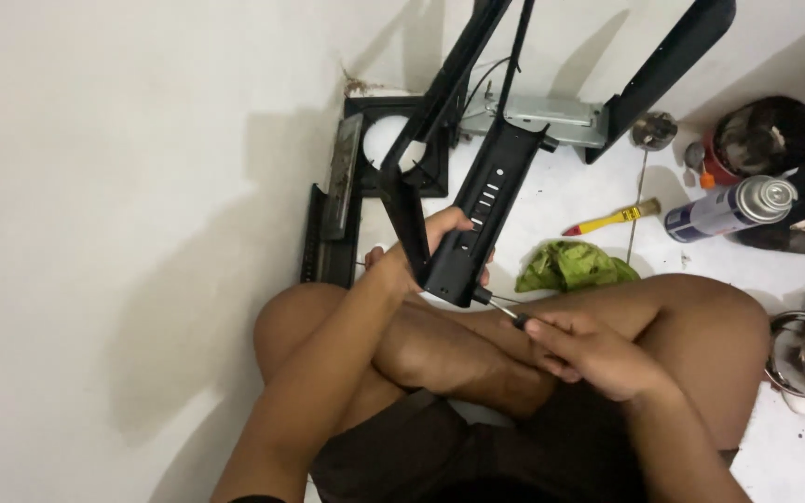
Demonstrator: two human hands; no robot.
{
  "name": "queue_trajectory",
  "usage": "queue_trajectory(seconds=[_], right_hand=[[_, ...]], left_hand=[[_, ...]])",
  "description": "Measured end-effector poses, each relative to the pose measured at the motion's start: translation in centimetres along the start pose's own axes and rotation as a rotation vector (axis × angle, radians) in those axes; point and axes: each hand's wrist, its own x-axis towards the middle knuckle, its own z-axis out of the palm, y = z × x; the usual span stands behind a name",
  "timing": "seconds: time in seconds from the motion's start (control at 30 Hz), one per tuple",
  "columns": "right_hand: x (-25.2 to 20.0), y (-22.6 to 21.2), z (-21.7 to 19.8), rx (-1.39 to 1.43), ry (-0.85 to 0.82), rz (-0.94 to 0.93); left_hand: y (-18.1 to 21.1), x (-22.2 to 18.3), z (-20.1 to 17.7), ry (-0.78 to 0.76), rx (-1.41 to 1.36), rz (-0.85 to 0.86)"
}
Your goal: The person reassembles an internal plastic frame by aligning pieces, securing them with screws using a screwdriver, and cleaning the assembly with a cloth.
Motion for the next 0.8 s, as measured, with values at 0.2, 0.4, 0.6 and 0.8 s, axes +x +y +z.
queue_trajectory(seconds=[0.2,0.4,0.6,0.8], right_hand=[[-0.8,-1.6,3.0,-0.384,0.379,-0.141],[-0.3,-1.9,2.4,-0.287,0.259,0.014],[0.0,-0.5,3.3,-0.314,0.472,-0.212],[0.5,-2.2,2.1,-0.240,0.151,-0.097]], left_hand=[[0.8,-1.1,2.4,0.070,0.011,0.030],[-0.4,-0.1,1.2,0.064,0.024,0.108],[1.0,-1.6,2.9,0.137,0.013,0.050],[0.7,-1.4,2.3,0.163,0.027,0.027]])
